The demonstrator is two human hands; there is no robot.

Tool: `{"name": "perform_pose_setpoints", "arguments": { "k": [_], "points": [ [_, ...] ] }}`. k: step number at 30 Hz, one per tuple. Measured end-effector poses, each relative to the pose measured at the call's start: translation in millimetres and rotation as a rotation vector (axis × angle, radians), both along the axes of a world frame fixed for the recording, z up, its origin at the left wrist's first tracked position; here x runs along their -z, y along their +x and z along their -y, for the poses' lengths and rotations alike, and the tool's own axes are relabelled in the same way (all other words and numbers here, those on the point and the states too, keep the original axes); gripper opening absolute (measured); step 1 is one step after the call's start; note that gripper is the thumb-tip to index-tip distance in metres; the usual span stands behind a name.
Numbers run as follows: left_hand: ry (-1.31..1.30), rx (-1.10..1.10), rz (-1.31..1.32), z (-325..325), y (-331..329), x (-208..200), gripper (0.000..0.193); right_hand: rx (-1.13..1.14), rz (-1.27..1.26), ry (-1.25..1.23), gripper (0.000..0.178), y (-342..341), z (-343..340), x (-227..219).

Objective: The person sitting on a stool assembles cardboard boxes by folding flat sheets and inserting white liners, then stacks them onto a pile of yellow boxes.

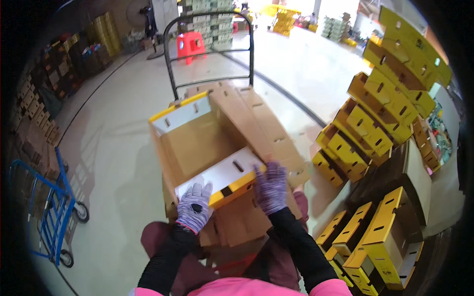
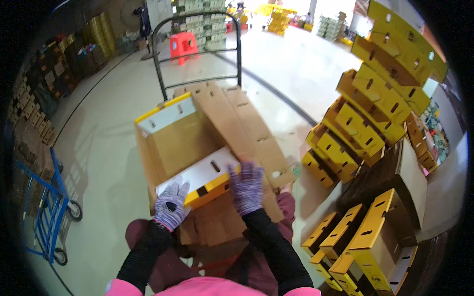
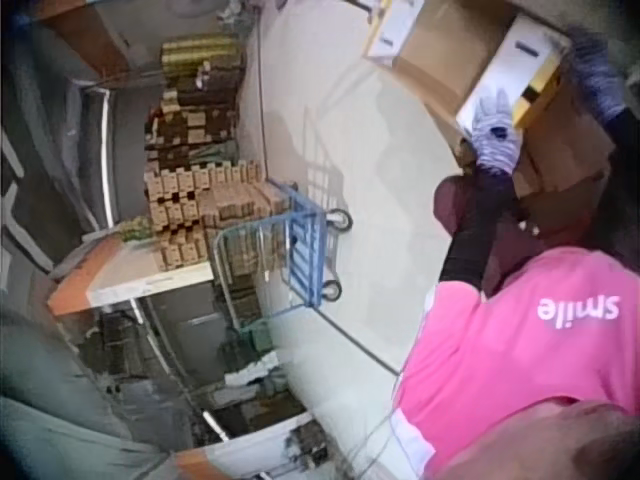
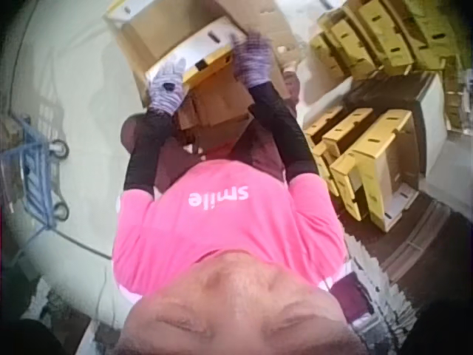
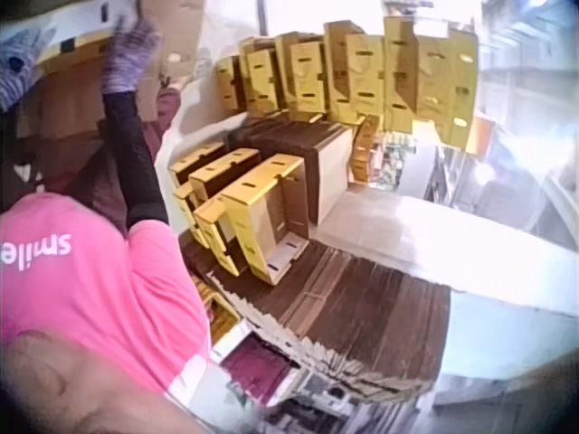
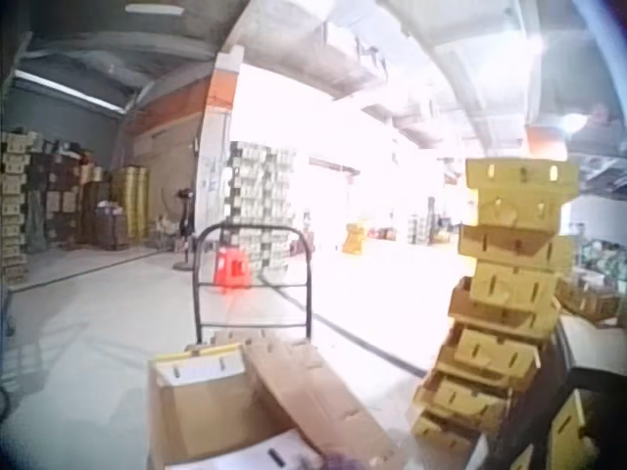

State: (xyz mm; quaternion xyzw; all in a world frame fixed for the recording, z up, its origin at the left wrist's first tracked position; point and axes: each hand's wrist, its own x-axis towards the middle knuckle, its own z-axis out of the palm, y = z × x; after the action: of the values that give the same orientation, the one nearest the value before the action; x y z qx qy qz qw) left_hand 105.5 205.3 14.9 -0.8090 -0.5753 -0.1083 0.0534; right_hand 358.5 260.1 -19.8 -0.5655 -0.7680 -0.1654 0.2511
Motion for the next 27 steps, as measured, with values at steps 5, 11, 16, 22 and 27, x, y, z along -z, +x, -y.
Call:
{"name": "perform_pose_setpoints", "arguments": {
  "k": [5,11,16,22,27],
  "points": [
    [-0.504,0.177,0.111,-37.3,-14.9,-7.2,0.049,-0.707,0.266,-0.483,0.041,-23.5,-68.3,-30.6],
    [-0.344,0.024,-0.101,4.8,-17.6,37.4,0.054,-0.590,0.422,-0.991,0.055,-35.6,-60.6,-64.6],
    [-0.122,0.294,-0.200,42.6,-30.7,92.4,0.052,-0.402,0.167,-0.649,0.033,-4.5,68.5,-14.0],
    [-0.492,0.431,0.077,-0.8,-41.0,49.7,0.045,-0.387,0.058,-0.870,0.031,-11.5,61.1,-22.0],
    [-0.402,0.183,-0.039,-10.6,-30.2,-7.7,0.031,-0.384,-0.029,-0.728,0.027,-6.5,62.8,-58.2]
  ]
}}
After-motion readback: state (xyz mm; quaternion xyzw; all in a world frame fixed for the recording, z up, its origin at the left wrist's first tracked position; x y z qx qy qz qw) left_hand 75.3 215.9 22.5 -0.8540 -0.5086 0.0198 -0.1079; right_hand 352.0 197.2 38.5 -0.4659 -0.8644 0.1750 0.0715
